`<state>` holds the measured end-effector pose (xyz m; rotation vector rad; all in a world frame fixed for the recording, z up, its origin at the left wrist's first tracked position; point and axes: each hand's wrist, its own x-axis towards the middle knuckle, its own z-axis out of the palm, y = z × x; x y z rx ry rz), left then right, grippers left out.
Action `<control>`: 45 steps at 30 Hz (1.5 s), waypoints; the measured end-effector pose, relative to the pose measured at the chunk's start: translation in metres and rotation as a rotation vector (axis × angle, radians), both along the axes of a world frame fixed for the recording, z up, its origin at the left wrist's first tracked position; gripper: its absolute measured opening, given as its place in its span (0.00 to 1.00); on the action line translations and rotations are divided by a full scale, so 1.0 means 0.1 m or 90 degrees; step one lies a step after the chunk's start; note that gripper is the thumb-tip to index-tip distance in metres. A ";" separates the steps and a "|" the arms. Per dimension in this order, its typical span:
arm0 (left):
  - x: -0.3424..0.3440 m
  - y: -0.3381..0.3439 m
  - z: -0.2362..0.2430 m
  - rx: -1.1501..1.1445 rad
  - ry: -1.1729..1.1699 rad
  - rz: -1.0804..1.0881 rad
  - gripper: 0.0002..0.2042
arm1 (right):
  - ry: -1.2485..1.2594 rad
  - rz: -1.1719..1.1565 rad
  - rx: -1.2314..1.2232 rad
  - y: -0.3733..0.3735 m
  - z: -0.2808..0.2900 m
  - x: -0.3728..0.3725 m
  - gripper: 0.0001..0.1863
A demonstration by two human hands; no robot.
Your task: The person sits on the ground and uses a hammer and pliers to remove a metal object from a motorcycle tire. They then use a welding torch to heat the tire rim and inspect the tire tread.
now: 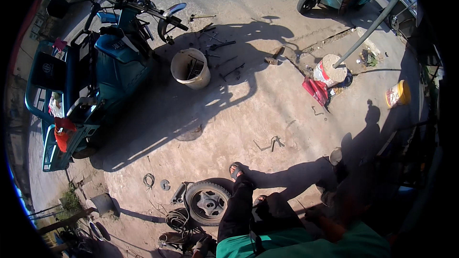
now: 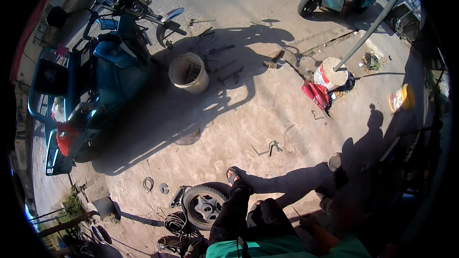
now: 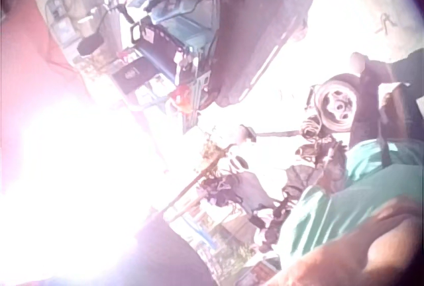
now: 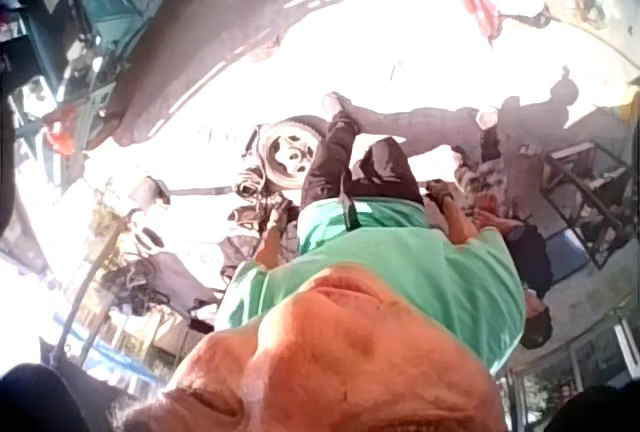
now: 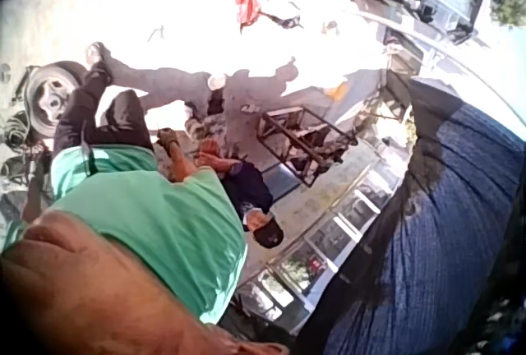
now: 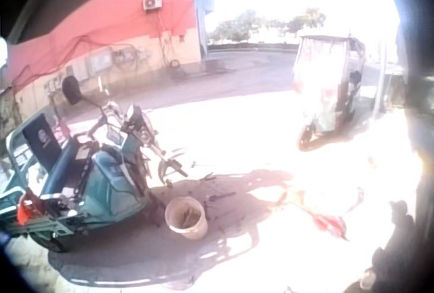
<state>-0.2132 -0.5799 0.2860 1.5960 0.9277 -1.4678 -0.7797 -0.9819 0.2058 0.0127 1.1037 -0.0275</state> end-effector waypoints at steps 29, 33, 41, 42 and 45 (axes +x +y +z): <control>1.39 -5.26 -0.79 -0.100 0.020 0.174 0.15 | 0.356 0.484 -0.403 -7.51 0.61 4.81 0.12; 1.89 -6.22 -1.16 -0.026 0.013 0.080 0.18 | 0.295 0.331 -0.400 -8.47 0.63 5.95 0.15; 3.42 -7.93 -1.45 -0.030 -0.098 0.035 0.19 | -0.030 0.000 -0.271 -9.94 0.87 8.23 0.14; 3.65 -8.21 -1.41 -0.059 -0.142 0.044 0.19 | -0.056 0.006 -0.239 -10.06 0.83 8.37 0.15; 4.27 -9.02 -1.46 -0.077 -0.205 0.113 0.18 | -0.069 0.008 -0.175 -10.51 0.54 8.82 0.15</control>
